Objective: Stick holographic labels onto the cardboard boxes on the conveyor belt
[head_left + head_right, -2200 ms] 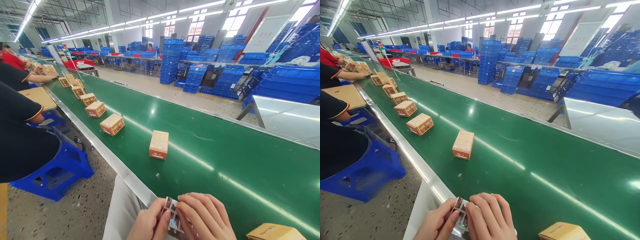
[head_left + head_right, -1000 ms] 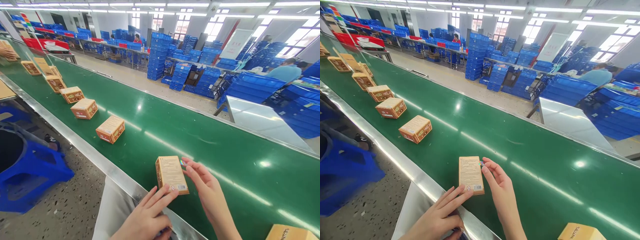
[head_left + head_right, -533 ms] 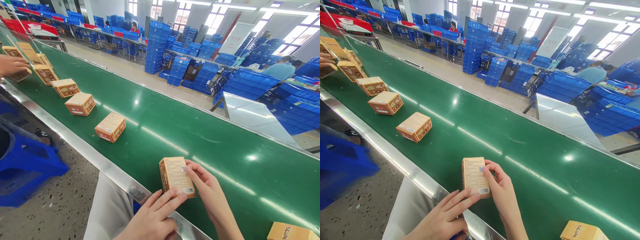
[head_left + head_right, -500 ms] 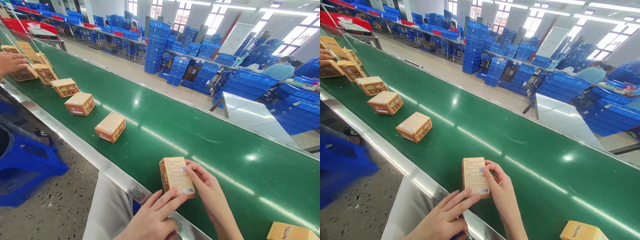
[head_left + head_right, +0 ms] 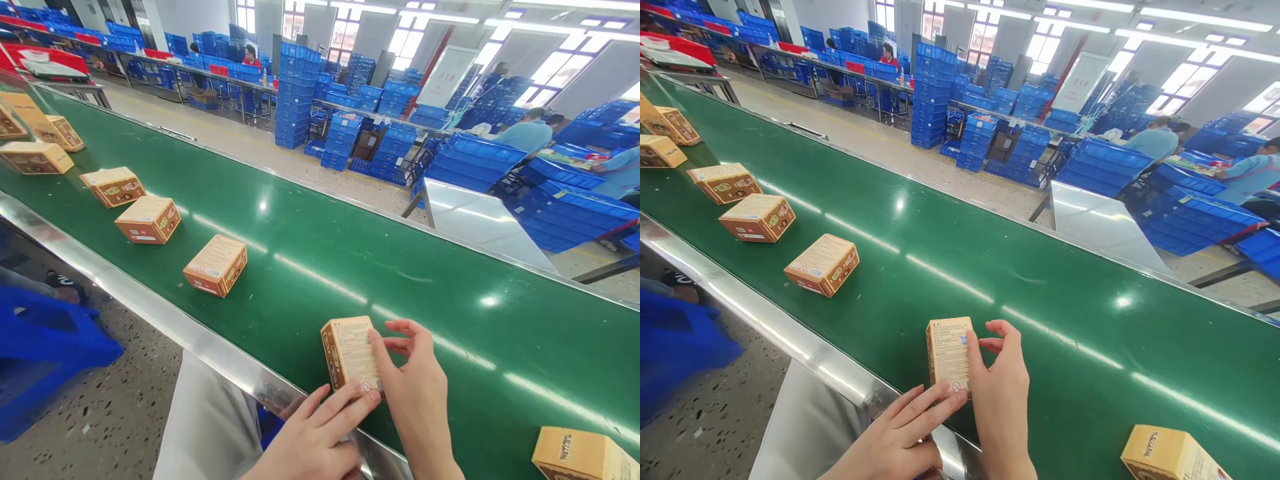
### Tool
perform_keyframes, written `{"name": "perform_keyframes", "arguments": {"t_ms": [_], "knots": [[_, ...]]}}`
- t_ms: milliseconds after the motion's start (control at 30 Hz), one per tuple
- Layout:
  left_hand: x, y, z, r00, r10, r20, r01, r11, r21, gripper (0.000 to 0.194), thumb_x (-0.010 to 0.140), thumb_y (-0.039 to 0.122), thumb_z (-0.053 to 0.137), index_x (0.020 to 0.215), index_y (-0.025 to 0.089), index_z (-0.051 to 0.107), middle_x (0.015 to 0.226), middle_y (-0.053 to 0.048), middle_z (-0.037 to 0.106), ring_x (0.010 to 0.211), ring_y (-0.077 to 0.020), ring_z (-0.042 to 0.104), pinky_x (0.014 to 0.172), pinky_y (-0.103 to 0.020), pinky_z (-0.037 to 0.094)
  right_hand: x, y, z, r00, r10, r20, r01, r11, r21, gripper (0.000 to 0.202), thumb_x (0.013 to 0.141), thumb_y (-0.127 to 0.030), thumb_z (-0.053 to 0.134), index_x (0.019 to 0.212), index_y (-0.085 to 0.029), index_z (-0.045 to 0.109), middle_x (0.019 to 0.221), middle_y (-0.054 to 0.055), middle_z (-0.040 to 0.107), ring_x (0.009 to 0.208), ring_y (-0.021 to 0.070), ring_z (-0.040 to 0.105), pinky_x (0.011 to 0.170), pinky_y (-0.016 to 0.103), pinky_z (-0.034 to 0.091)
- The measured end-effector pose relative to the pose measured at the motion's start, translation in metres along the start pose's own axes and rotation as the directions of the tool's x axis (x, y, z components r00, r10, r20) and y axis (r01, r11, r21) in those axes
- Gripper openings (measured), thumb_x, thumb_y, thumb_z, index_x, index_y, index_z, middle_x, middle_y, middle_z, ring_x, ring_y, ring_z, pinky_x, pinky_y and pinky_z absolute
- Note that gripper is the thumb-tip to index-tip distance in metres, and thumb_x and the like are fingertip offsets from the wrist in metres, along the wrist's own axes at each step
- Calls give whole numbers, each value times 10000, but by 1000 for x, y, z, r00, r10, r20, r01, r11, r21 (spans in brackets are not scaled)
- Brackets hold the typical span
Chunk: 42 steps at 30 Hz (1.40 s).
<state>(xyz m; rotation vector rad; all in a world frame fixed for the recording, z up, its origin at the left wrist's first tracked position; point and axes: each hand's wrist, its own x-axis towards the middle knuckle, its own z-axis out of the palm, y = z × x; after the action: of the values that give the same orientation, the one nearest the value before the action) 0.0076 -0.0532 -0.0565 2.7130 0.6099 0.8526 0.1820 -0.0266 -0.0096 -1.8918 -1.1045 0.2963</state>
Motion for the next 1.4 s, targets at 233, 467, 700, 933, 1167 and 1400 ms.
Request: {"name": "perform_keyframes", "arguments": {"t_ms": [233,467,700,933,1167,1400], "knots": [[-9,1,-22,933,-331,-141,251,879,-406,156,945,219,552,876,181,687,1177,-136,769,1061,-249,734,928,-303,568,-11,3,-46,914,-344,213,335,939,77,185,977,-388,564,996,-239,671,919,41,779,789,200,760,592,234,587],[5,13,-68,672,-675,304,678,395,-619,277,961,371,576,804,166,680,597,54,446,542,-100,368,496,-192,314,-46,-20,-35,641,-709,293,640,705,305,148,991,-188,587,1130,-232,614,901,22,753,762,161,740,699,220,606],[7,19,-64,607,-748,267,715,369,-594,298,938,390,558,747,172,628,603,67,353,567,-110,292,535,-231,267,-47,-22,-16,631,-743,223,718,668,193,127,1003,-139,535,962,-219,626,811,31,735,683,168,706,634,277,570],[-2,6,-51,559,-777,289,710,268,-652,493,891,620,576,721,159,623,583,67,336,540,-102,245,489,-228,212,-33,-17,-12,523,-818,240,762,574,298,134,924,-119,616,948,-245,656,1030,47,779,912,213,758,814,294,601],[-39,-10,-51,628,-740,239,664,350,-660,505,891,639,592,788,163,729,634,-18,640,557,-130,533,523,-214,395,27,-36,56,791,-302,532,-2,869,495,439,851,-557,652,1165,-253,607,1184,121,730,1096,289,699,902,447,591],[-59,-30,-66,893,-449,-10,409,821,-398,166,950,364,651,900,260,770,1525,-54,544,1454,-328,440,1171,-504,397,66,-49,135,613,-343,712,-114,853,509,928,670,-509,797,1485,-260,428,1289,96,681,1167,281,661,1078,505,460]]}}
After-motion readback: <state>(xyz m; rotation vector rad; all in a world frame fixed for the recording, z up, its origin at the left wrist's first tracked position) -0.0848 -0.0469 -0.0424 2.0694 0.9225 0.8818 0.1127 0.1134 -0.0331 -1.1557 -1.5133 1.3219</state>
